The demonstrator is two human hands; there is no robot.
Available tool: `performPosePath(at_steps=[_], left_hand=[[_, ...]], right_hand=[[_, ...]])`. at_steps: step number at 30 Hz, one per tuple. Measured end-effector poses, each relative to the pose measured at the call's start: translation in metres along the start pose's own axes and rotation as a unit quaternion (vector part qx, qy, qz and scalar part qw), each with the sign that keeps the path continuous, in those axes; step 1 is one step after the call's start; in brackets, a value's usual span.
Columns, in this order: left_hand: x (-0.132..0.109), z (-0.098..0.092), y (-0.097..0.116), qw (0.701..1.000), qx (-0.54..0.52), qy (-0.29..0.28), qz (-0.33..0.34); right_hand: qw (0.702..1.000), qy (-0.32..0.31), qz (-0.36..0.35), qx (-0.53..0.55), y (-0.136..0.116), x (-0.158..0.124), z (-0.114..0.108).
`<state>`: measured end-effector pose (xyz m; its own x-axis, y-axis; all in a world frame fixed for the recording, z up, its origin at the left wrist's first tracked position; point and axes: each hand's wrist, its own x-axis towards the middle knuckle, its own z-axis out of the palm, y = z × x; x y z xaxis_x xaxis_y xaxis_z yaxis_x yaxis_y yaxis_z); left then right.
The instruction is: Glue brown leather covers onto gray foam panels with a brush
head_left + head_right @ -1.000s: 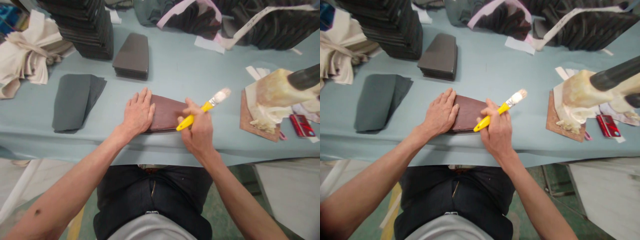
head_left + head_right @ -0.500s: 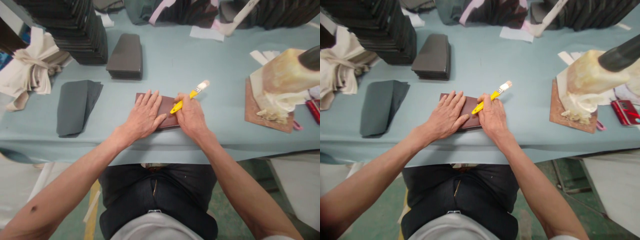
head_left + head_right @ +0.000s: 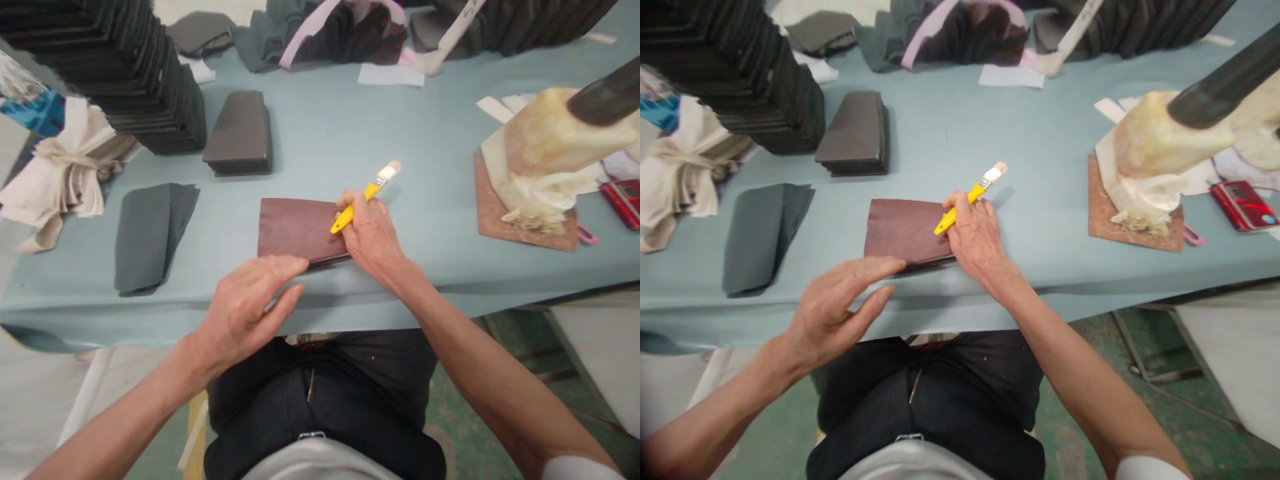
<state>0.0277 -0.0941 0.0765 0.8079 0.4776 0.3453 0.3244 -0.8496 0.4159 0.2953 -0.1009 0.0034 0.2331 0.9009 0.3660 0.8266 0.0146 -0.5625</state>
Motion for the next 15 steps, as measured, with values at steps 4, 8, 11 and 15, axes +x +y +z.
performPosePath(at_steps=[4, 8, 11, 15], left_hand=[[0.035, -0.001, -0.027, 0.998, 0.054, 0.024, -0.021], [0.054, 0.01, -0.047, 0.998, 0.055, -0.004, -0.027], [0.064, 0.017, -0.056, 0.996, 0.052, -0.059, -0.028], [0.076, 0.028, -0.064, 0.988, 0.079, -0.128, -0.041]], right_hand=[[0.997, 0.06, 0.046, 0.033, 0.025, -0.002, -0.031], [0.975, 0.092, 0.159, 0.127, 0.049, -0.016, -0.056], [0.971, 0.064, 0.184, 0.138, 0.05, -0.027, -0.059], [0.97, 0.054, 0.194, 0.138, 0.037, -0.03, -0.053]])
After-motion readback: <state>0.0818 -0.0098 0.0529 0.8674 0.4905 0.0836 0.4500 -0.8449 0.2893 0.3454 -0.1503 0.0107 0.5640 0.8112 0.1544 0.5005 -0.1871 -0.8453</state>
